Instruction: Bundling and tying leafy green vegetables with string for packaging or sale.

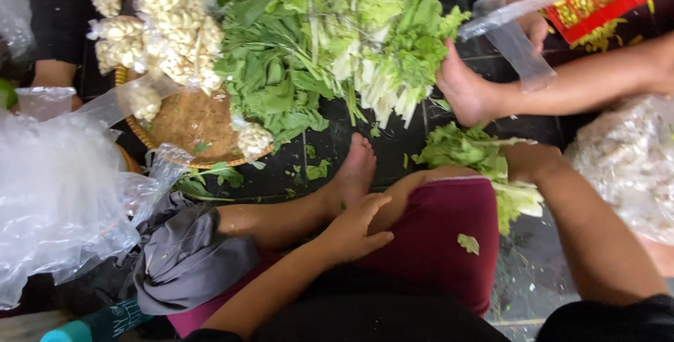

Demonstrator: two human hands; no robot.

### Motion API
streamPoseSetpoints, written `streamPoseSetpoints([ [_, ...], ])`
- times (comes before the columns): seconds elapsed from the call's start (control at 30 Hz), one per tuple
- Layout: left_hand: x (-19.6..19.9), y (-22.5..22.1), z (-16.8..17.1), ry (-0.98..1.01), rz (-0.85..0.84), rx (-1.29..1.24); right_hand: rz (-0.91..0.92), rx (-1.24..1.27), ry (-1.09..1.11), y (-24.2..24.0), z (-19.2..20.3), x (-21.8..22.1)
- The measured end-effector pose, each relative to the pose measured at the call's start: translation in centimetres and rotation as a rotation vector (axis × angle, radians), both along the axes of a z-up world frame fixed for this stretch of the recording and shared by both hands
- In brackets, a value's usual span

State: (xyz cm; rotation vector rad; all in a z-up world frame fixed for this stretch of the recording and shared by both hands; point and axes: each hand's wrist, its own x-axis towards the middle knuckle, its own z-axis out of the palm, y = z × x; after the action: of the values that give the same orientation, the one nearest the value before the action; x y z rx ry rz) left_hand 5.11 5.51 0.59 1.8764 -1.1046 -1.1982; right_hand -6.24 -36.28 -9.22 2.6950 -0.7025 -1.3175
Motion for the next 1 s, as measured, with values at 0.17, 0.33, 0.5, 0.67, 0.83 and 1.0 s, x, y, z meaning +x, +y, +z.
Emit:
streamPoseSetpoints([
  [0.17, 0.3, 1.9, -1.9, 0.024, 0.101, -0.002, 0.068, 0.277, -0.706, 5.6, 5.8, 13.8],
  [0.33, 0.1, 4.7, -6.3, 0.055, 0.274, -0.266, -0.15, 0.816, -1.15, 17.2, 7.0, 29.0],
  [0.5, 1.5, 7.2, -4.5, 0.146, 0.38, -0.036, -0.175, 0.507, -0.885, 21.0, 5.4, 36.7],
  [0.67, 2.9, 8.8, -9.8, 0.194, 0.488, -0.31, -0.488, 0.495, -1.31, 21.5, 4.5, 35.3],
  [0.83, 8.1, 6.9, -10.4, 0.044, 0.995, -0.471, -0.792, 1.027, -1.576, 22.7, 6.9, 27.2],
  [1.0, 11.5, 4.4, -3.7, 0.385, 0.854, -0.401, -0.772, 1.046, -1.394, 27.2, 9.8, 17.9],
])
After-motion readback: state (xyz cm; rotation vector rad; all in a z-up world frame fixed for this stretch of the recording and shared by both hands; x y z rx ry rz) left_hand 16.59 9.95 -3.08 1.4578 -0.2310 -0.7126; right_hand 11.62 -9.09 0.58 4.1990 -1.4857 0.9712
